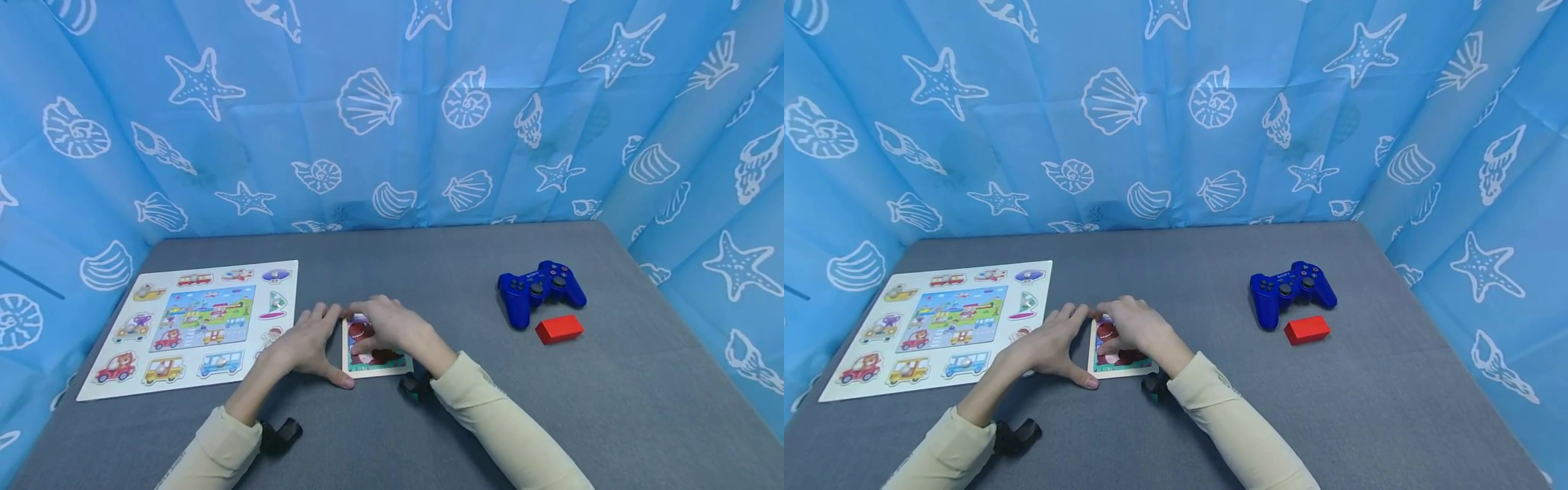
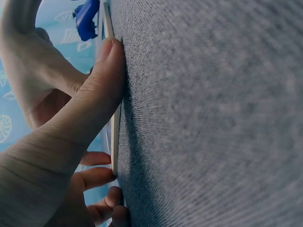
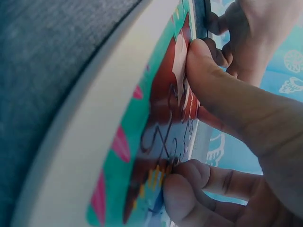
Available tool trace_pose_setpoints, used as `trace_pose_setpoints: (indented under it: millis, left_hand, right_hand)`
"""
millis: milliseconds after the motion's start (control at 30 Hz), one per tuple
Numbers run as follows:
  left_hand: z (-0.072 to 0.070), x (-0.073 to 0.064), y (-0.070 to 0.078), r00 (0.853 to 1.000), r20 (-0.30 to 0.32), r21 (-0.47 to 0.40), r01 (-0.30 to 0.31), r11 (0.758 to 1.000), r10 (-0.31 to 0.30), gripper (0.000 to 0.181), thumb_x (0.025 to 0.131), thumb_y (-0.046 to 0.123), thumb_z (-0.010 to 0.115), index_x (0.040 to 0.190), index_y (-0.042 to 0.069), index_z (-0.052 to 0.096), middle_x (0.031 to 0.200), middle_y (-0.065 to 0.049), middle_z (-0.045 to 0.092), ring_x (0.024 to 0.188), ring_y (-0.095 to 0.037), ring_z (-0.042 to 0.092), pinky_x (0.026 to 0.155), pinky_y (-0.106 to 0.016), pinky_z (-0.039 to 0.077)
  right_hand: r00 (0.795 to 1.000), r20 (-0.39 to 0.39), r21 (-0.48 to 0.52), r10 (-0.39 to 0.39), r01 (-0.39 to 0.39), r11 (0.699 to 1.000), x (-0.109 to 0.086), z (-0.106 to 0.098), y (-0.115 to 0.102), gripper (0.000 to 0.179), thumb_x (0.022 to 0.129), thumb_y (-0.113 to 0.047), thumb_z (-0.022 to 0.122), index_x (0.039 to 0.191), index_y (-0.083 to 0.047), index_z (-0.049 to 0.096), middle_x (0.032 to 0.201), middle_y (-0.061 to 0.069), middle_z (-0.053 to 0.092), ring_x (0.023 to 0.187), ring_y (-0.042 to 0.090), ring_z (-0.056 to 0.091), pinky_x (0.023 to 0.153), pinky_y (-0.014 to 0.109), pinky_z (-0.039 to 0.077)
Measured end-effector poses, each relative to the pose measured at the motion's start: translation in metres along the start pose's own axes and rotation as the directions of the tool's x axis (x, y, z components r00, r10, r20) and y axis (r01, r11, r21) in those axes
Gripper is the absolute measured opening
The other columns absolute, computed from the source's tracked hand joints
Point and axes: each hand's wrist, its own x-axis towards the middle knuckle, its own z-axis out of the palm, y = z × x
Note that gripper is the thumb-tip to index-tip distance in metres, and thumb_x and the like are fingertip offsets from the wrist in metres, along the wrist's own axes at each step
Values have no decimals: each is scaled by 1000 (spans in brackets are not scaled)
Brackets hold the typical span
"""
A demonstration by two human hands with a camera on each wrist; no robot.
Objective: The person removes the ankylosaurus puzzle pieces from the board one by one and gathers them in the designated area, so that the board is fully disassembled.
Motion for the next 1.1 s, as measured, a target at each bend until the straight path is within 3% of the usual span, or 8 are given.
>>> trace_pose_setpoints:
  millis: [333,567,867,1100]
  left_hand:
    - [-3,0,3,1000,9,19,-1,1000,1,109,66,61,90,147,10,40,136,-17,49,114,-33,50,95,-53,49]
    - [-2,-2,3,1000,-20,-5,-17,1000,17,105,64,58,93,143,11,43,132,-17,51,111,-33,51,92,-52,49]
    - [0,-1,3,999,-37,-13,-19,1000,19,105,62,57,94,142,10,44,131,-18,51,108,-31,50,91,-52,48]
    - [-1,-1,2,999,-33,-28,-24,999,23,106,62,57,94,144,11,44,132,-18,51,110,-33,51,92,-53,48]
  right_hand:
    - [1000,18,9,-8,8,1000,4,1,2,55,87,-36,82,137,-22,61,130,6,65,114,22,57,97,47,52]
    - [999,20,46,-47,46,998,7,2,9,54,87,-36,82,133,-19,60,125,6,65,110,20,59,97,46,51]
    - [1000,24,91,-14,12,996,6,3,9,53,88,-35,81,133,-20,57,127,8,57,105,21,57,95,44,52]
    - [1000,5,112,-18,17,994,6,5,11,54,88,-34,81,134,-21,56,121,7,53,98,20,56,84,39,51]
